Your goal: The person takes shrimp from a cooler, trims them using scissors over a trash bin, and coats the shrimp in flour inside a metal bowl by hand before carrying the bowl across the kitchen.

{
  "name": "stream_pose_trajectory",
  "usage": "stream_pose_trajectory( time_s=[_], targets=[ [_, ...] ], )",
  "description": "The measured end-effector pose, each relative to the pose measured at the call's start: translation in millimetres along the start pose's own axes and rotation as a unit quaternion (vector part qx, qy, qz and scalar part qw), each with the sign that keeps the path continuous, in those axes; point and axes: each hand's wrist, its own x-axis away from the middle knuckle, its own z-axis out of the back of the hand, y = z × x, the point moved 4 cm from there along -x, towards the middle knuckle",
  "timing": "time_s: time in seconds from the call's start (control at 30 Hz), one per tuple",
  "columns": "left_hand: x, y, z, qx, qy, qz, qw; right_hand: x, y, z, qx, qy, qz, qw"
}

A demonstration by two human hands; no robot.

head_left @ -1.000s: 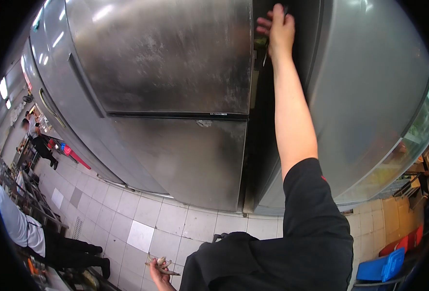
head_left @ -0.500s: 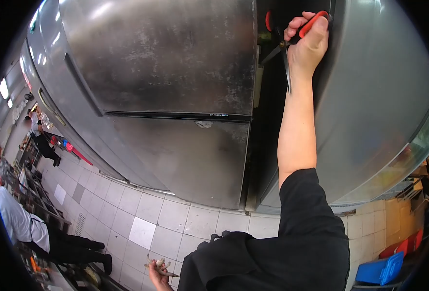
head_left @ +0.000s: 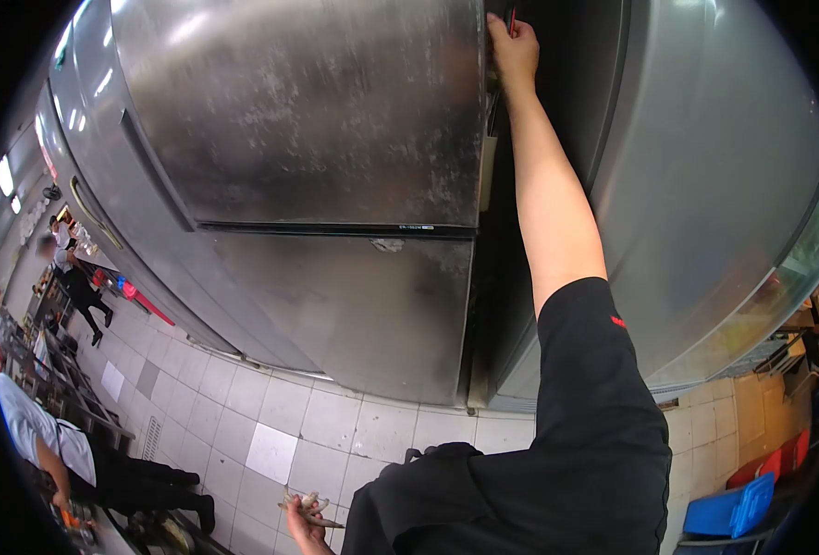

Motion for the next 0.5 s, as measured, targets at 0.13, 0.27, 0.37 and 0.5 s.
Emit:
stream_pose_trajectory(
  time_s=[0.13,0.27,0.37,0.5],
  targets=[
    [-1.3,-5.4,3.8,0.013,0.003,0.000,1.000,25.5,-4.8,12.1,0.045,0.025,0.069,0.996],
    [-7.2,-11.5,15.9,0.008,0.003,0.006,1.000,54.4,25.3,18.8,0.290,0.040,-0.041,0.955],
    [-6.8,-10.4,18.9,-0.004,-0.002,0.003,1.000,47.6,40.6,10.5,0.099,-0.056,-0.197,0.974],
    [-4.1,-7.2,13.0,-0.013,0.019,0.007,1.000,23.9,29.9,20.4,0.006,-0.031,-0.189,0.981]
  ],
)
